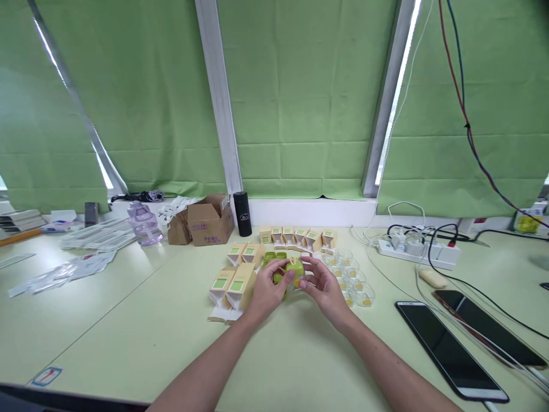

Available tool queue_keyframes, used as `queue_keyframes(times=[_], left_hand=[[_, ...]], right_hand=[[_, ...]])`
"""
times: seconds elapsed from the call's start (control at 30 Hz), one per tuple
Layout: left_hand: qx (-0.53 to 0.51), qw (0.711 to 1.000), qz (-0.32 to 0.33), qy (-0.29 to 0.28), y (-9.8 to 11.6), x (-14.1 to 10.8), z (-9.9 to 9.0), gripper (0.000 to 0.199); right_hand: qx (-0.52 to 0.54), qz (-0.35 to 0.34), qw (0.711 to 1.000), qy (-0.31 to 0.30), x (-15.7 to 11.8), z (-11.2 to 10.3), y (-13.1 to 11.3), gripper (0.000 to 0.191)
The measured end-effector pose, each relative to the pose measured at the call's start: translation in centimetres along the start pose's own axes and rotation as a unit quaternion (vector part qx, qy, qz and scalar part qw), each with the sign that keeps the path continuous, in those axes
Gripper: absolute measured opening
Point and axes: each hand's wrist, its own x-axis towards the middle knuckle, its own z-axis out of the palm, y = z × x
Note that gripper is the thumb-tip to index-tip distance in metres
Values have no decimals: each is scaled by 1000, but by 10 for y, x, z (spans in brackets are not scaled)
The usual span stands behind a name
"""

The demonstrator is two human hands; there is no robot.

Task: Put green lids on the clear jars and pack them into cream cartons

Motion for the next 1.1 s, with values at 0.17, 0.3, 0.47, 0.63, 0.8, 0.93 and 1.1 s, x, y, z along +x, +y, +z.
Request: queue_keyframes(times=[0.17,0.3,0.47,0.63,0.8,0.93,1.1], left_hand=[[-12,1000,-12,-6,0,1,0,48],[-40,999,-21,-21,1,1,0,48],[-46,998,-2,-42,5,-2,-2,43],[-15,998,20,-58,8,-5,-3,42],[12,998,17,-61,10,-7,-3,43],[17,997,26,-64,11,-8,-2,46],[29,997,49,-56,8,-8,-1,49]], right_hand=[[6,-4,1000,1,-1,1,-1,57],[6,-4,1000,6,-1,1,-2,57],[24,-5,1000,10,0,2,-4,57],[38,-13,999,17,0,4,-6,54],[46,-18,999,13,-1,5,-8,50],[52,-18,998,12,-1,4,-9,43],[123,0,992,7,0,2,-6,41]])
